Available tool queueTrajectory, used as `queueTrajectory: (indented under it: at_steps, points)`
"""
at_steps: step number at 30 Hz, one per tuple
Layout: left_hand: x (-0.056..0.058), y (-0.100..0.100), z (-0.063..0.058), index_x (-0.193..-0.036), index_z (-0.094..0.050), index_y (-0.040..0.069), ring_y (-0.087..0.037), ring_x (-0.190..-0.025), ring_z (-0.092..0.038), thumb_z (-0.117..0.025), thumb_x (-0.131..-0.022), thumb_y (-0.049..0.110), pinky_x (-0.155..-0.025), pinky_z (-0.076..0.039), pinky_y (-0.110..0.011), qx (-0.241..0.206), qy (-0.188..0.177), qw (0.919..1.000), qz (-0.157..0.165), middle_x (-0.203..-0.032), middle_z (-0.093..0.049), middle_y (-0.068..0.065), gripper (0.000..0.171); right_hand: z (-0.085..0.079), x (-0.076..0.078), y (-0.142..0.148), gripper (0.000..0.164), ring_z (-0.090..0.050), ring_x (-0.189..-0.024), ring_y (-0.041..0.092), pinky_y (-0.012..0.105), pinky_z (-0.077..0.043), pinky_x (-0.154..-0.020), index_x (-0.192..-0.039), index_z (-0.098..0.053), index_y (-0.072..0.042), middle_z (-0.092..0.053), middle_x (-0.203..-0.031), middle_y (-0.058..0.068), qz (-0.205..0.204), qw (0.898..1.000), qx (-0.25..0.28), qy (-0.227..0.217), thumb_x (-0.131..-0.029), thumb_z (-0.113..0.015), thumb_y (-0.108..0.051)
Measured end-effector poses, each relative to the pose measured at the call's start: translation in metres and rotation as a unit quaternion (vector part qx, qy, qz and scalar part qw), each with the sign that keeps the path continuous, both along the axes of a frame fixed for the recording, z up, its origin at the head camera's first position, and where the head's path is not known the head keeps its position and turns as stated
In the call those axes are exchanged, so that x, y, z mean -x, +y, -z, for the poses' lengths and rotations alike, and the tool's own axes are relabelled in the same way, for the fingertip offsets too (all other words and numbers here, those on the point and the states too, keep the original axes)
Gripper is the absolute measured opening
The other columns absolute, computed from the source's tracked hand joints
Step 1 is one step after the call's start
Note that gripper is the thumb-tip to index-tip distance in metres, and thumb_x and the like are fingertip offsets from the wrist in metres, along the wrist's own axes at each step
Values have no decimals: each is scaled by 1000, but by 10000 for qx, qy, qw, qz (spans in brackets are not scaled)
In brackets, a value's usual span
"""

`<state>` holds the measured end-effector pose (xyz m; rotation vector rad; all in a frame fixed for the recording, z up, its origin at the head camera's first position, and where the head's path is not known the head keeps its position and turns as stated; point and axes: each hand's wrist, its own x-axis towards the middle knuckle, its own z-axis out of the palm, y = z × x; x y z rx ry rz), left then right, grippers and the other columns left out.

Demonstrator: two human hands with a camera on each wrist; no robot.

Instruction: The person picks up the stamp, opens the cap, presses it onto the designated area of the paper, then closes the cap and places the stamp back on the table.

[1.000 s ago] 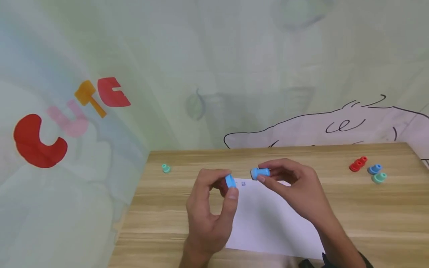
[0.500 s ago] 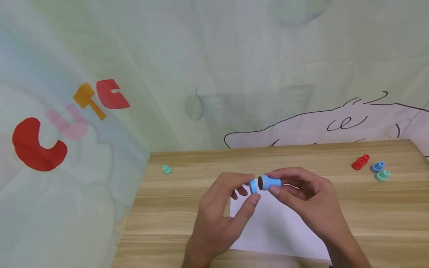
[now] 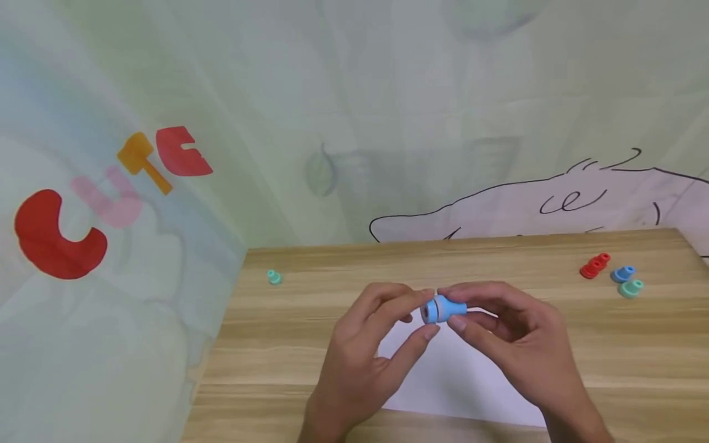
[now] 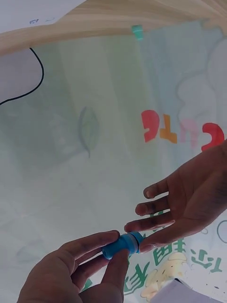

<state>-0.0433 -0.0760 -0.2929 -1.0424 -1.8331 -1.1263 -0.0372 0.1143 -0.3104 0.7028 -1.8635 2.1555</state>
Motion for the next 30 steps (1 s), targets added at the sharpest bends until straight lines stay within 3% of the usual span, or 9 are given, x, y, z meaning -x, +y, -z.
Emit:
queueTrajectory:
  at_steps: [9,15,18,25,30]
  points:
    - [0,2,-1,-114,-61,-2,-14,-87,-57,-70,-80,3,-70,-49,-20,32,-12,9999,167,-101,-57,-9,35,-4,-4,-3,39,-60,-94,34,38,-51,-81,-109,-61,10,-62,-105,25,11,9996,7,288,-72,-62,24]
    - [-2,0,-2,-112,-62,-2,-13,-84,-60,-72,-77,1,-68,-50,-22,-156,-216,9984,508,-97,-62,-9,36,-5,1,-4,38,-61,-90,31,33,-53,-78,-105,-63,11,-64,-99,23,-298,9925,125,1175,-70,-61,26]
    - [-2,-1,-4,-108,-63,-5,-14,-84,-62,-73,-74,-2,-69,-53,-24,-265,-236,9964,768,-96,-63,-11,35,-3,3,-4,38,-61,-87,30,31,-53,-76,-105,-63,12,-64,-98,23,-489,9887,156,1408,-69,-60,26]
    - [0,-2,-4,-94,-65,-7,-18,-83,-65,-75,-69,-6,-69,-53,-25,-347,-30,9923,1192,-90,-63,-13,27,3,2,-1,39,-61,-83,28,29,-51,-69,-105,-64,9,-65,-95,21,-701,9890,155,1296,-70,-60,26]
    - [1,-1,-3,-91,-65,-6,-20,-85,-65,-76,-68,-6,-72,-54,-28,-287,89,9930,1144,-88,-63,-12,25,3,1,-2,40,-60,-82,27,29,-50,-66,-106,-64,8,-65,-94,20,-688,9895,144,1261,-70,-60,26]
